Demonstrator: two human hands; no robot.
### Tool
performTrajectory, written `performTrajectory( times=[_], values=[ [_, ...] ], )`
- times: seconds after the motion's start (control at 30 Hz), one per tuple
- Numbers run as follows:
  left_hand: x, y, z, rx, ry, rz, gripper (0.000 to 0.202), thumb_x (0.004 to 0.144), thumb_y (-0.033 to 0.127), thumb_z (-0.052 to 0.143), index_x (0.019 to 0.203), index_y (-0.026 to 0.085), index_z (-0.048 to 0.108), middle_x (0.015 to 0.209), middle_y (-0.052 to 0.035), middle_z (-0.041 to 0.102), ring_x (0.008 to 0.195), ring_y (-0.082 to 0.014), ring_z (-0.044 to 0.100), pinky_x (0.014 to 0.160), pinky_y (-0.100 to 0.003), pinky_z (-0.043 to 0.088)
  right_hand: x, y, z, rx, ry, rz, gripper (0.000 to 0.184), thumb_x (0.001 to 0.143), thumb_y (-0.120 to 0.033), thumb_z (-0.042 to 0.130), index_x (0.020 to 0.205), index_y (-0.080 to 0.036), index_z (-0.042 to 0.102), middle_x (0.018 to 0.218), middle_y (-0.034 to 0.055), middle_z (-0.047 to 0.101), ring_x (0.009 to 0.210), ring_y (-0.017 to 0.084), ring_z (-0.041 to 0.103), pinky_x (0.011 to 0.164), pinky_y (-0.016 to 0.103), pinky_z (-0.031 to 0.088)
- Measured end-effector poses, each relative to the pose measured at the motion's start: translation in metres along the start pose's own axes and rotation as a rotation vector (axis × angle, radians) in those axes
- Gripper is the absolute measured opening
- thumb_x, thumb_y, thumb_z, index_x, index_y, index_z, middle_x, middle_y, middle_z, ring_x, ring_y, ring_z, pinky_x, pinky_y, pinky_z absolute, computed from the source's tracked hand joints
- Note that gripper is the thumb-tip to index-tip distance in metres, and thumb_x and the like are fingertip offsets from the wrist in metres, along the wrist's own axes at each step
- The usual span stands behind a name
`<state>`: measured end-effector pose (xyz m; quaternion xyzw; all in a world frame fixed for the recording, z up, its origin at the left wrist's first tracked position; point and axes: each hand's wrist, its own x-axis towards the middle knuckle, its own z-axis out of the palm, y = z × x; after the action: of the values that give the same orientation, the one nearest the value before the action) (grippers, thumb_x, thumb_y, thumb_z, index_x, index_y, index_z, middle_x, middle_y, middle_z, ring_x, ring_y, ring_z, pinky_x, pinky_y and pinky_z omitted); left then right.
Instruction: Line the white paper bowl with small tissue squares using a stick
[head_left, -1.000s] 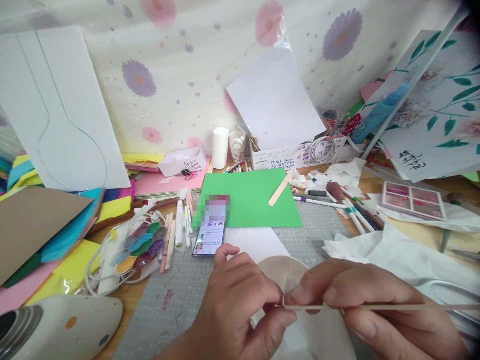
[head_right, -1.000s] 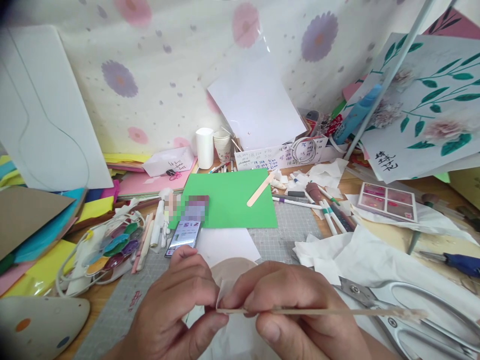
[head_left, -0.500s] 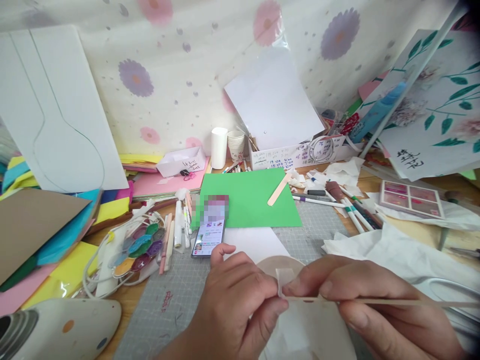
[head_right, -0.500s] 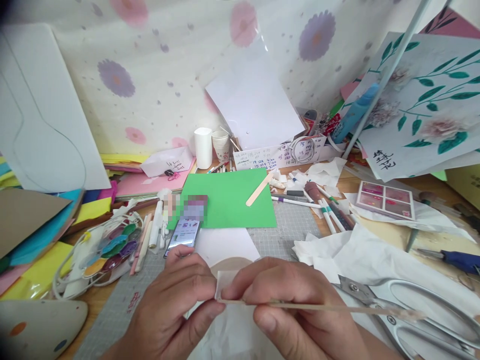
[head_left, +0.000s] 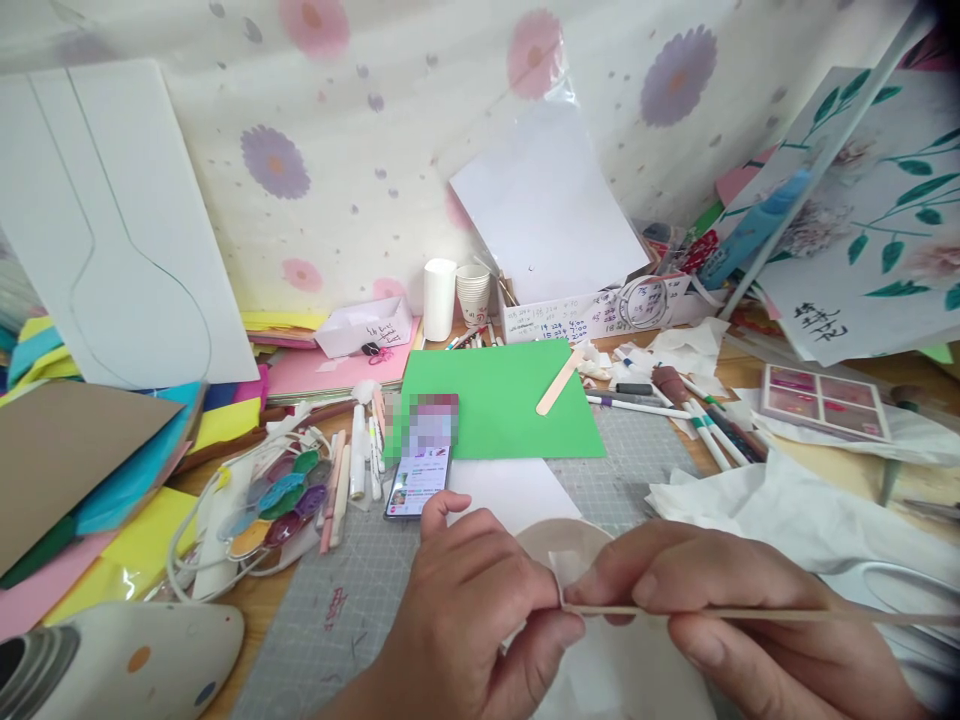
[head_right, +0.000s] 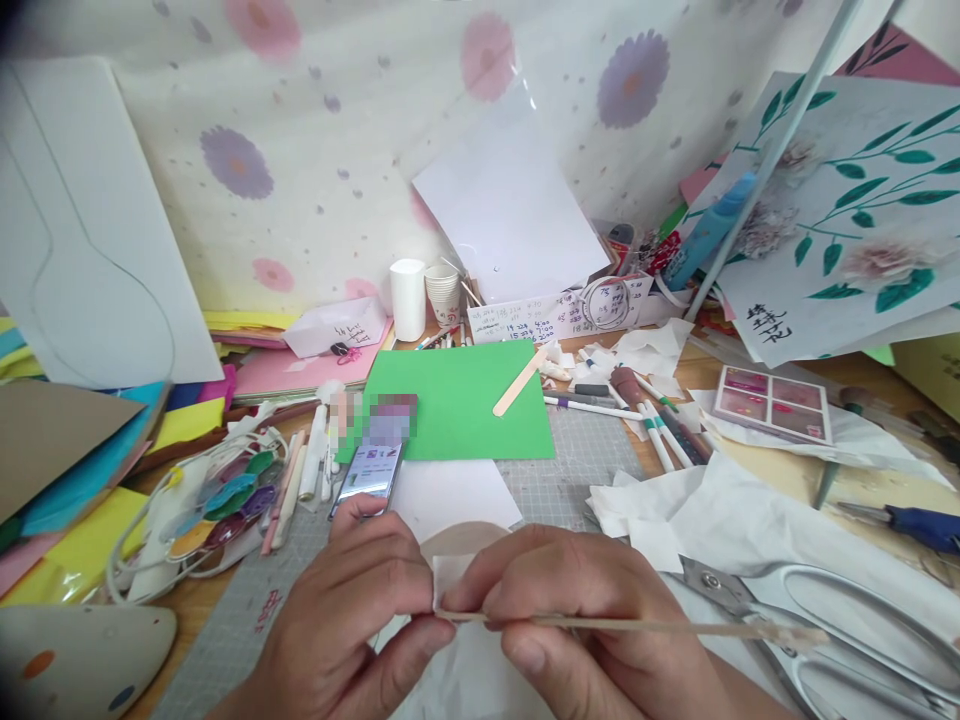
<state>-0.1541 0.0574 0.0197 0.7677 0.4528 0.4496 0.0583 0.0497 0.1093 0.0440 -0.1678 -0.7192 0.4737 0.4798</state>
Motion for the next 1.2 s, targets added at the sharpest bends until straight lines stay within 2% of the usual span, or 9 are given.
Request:
performTrajectory(
  times=[0.17,0.23,0.3,0.37,0.5,0.93,1.1,1.17,1.2],
  values=[
    [0.011,-0.024,-0.024,0.0,-0.068,-0.105,0.018,0.095,0.025,0.053,0.08,0.024,0.064,0.068,0.0032,0.065,0.068,-0.0162,0.059,0.089,-0.04,0.038,0.002,0.001,0.001,0.053,0.043,-0.003,0.019,0.096,-0.02,0.064,0.108,-0.03,0.076,0.088,0.0064,0.083,0.078,0.022,0.08,0.072,0.027,0.067],
    [0.017,-0.048,-0.037,0.232,0.019,-0.276,0.021,0.096,0.025,0.049,0.091,0.023,0.07,0.087,-0.0027,0.071,0.086,-0.0217,0.064,0.089,-0.041,0.042,0.003,0.002,0.001,0.063,0.056,-0.002,0.015,0.096,-0.021,0.064,0.101,-0.027,0.077,0.084,0.0068,0.083,0.075,0.021,0.08,0.07,0.026,0.066],
    [0.022,-0.076,-0.045,0.545,0.05,-0.448,0.03,0.095,0.029,0.047,0.105,0.025,0.075,0.113,-0.0094,0.07,0.109,-0.0317,0.06,0.099,-0.053,0.039,0.004,0.003,0.0,0.065,0.07,0.003,0.013,0.096,-0.022,0.064,0.098,-0.026,0.077,0.083,0.007,0.082,0.075,0.02,0.079,0.069,0.024,0.066],
    [0.025,-0.098,-0.045,0.735,-0.086,-0.622,0.037,0.095,0.028,0.046,0.118,0.029,0.075,0.132,-0.011,0.063,0.122,-0.0373,0.052,0.104,-0.06,0.035,0.006,0.002,0.0,0.064,0.083,-0.003,0.013,0.096,-0.023,0.064,0.1,-0.026,0.076,0.084,0.0073,0.083,0.075,0.019,0.079,0.069,0.024,0.066],
    [0.028,-0.115,-0.035,0.793,-0.15,-0.681,0.04,0.093,0.024,0.047,0.12,0.035,0.074,0.145,-0.0094,0.055,0.134,-0.0404,0.043,0.11,-0.07,0.026,0.008,0.0,0.0,0.054,0.096,-0.02,0.012,0.097,-0.024,0.064,0.099,-0.026,0.076,0.082,0.0072,0.083,0.073,0.02,0.08,0.065,0.025,0.066],
    [0.028,-0.126,-0.032,0.761,-0.121,-0.686,0.036,0.091,0.024,0.051,0.113,0.035,0.077,0.137,-0.009,0.063,0.128,-0.04,0.048,0.108,-0.071,0.027,0.006,0.0,-0.002,0.04,0.085,-0.001,0.012,0.098,-0.028,0.063,0.101,-0.029,0.074,0.085,0.0031,0.082,0.078,0.017,0.08,0.072,0.021,0.065],
    [0.033,-0.084,-0.043,0.697,0.11,-0.582,0.034,0.097,0.031,0.043,0.11,0.023,0.074,0.12,-0.0121,0.066,0.121,-0.0343,0.056,0.107,-0.059,0.038,0.004,-0.001,-0.002,0.039,0.091,-0.013,0.014,0.098,-0.025,0.063,0.104,-0.03,0.074,0.088,0.0024,0.082,0.08,0.016,0.08,0.074,0.02,0.065],
    [0.029,-0.058,-0.038,0.368,0.218,-0.353,0.023,0.096,0.032,0.049,0.1,0.021,0.069,0.106,-0.0089,0.068,0.108,-0.028,0.062,0.1,-0.047,0.047,0.002,-0.002,-0.002,0.045,0.094,-0.01,0.015,0.098,-0.025,0.062,0.104,-0.03,0.074,0.088,0.0026,0.082,0.079,0.017,0.079,0.073,0.022,0.066],
    [0.026,-0.045,-0.033,0.199,0.178,-0.276,0.019,0.097,0.031,0.051,0.101,0.022,0.067,0.105,-0.0071,0.068,0.105,-0.025,0.064,0.095,-0.042,0.049,0.001,-0.002,-0.001,0.053,0.097,-0.007,0.014,0.098,-0.025,0.062,0.104,-0.03,0.074,0.089,0.0029,0.082,0.079,0.018,0.079,0.072,0.023,0.066]
  ],
)
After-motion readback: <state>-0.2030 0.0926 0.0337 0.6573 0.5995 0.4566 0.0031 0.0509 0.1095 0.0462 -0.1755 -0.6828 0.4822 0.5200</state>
